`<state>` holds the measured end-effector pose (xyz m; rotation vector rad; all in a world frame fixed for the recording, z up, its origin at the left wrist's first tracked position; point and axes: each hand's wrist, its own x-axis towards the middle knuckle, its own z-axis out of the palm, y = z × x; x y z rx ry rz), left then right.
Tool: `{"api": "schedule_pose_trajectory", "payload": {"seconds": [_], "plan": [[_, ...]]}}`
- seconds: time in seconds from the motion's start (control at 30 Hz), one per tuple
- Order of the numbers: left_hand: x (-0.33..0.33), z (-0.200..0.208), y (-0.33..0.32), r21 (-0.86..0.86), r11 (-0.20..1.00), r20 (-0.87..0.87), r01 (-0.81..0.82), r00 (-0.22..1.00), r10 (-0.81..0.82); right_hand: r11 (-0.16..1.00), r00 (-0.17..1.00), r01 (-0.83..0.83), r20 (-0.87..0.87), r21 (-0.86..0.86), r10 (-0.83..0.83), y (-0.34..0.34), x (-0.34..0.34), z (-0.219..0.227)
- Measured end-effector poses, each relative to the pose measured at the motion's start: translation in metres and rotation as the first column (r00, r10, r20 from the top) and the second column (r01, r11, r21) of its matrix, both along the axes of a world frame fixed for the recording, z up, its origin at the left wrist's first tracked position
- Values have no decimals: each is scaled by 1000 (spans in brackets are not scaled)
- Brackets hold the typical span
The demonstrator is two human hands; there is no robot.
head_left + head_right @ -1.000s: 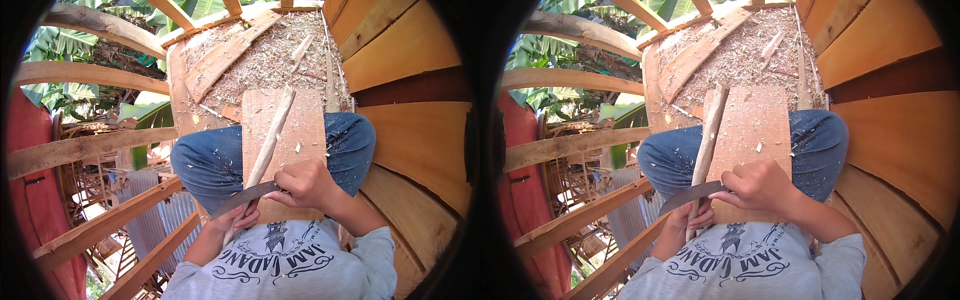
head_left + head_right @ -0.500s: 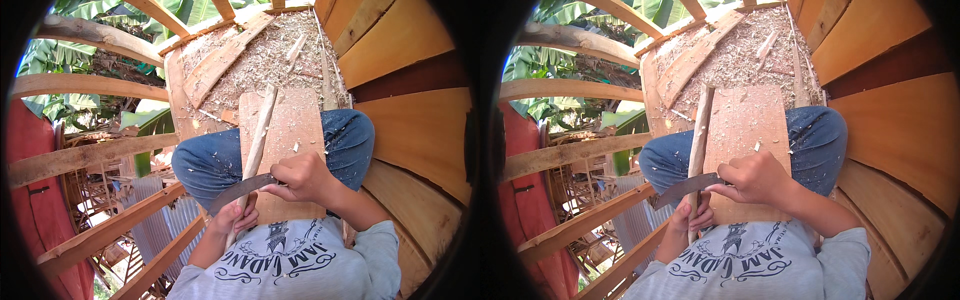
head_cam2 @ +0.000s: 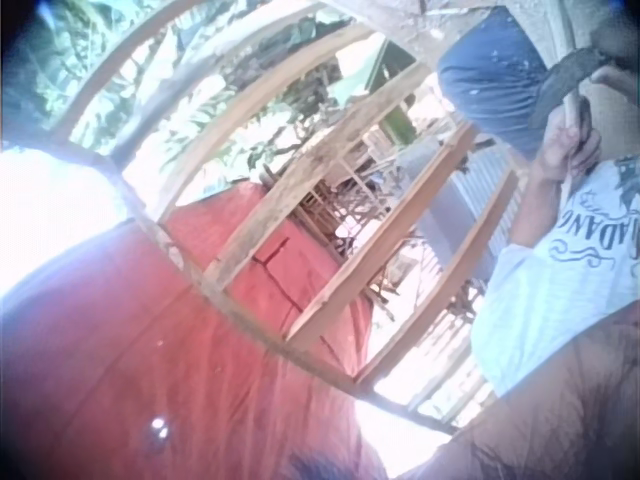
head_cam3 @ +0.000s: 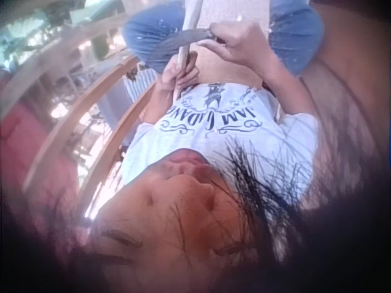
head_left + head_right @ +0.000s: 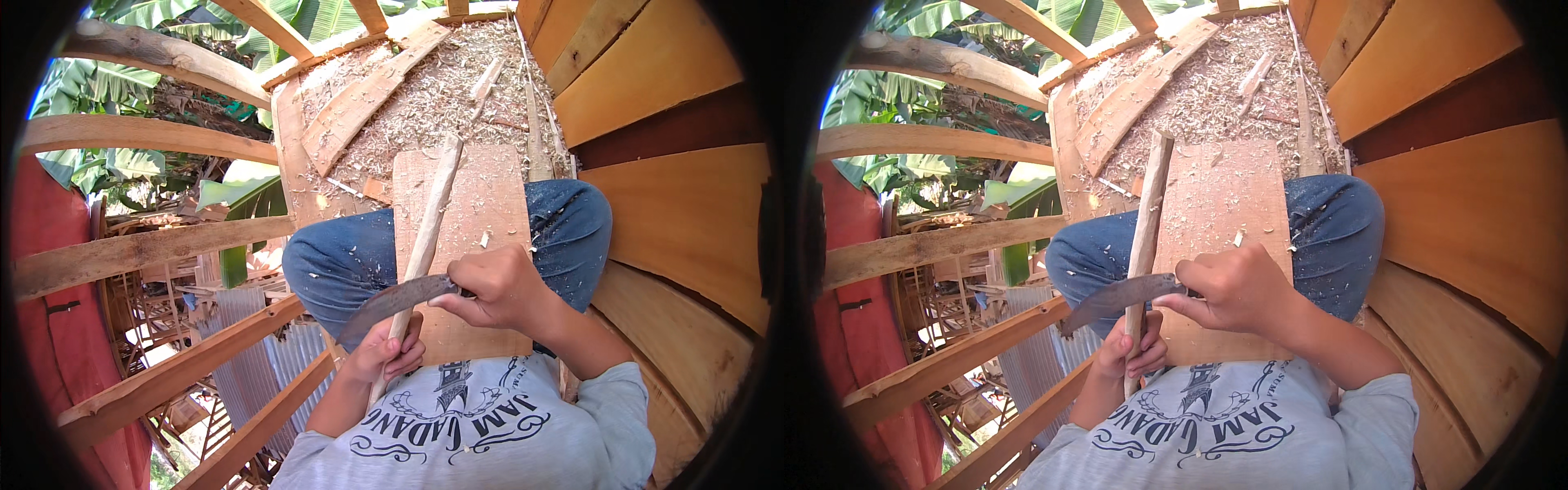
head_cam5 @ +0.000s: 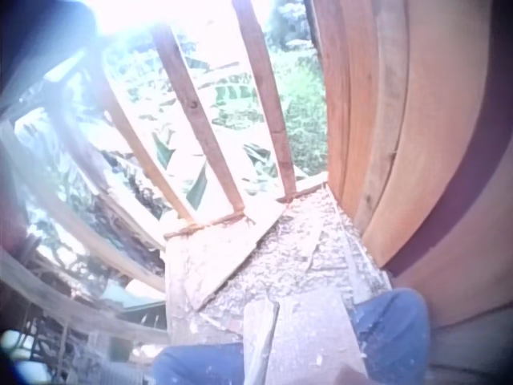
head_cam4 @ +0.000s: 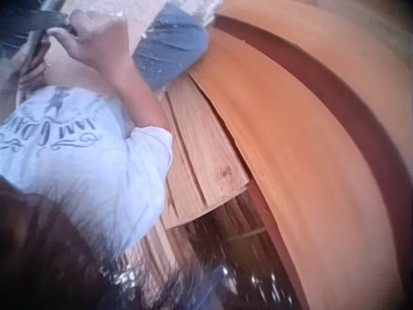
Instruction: The person sits cross-legged and uses a curved blade to shave and shape a long piece of wood held between their legs. They repeatedly rotate the wood and scrape along its length to remove bark and smooth the surface.
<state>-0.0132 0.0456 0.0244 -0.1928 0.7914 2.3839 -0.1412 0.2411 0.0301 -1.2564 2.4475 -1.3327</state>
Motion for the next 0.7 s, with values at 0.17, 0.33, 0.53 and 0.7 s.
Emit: {"api": "schedule_pose_trajectory", "payload": {"seconds": [0.17,0.33,0.53,0.7], "plan": [[2,-4,3,-7,1000,4,8,1000,-8,940,893,342,311,0,-325,14,-30,-13],[6,-2,0,6,1000,-11,-12,1000,12,980,969,191,170,-56,-179,8,-17,-7],[5,1,1,11,1000,13,-16,1000,15,996,991,62,120,-67,-54,0,-4,-5],[3,3,2,42,999,39,-23,999,21,993,990,117,76,-11,-116,9,-24,-11]]}}
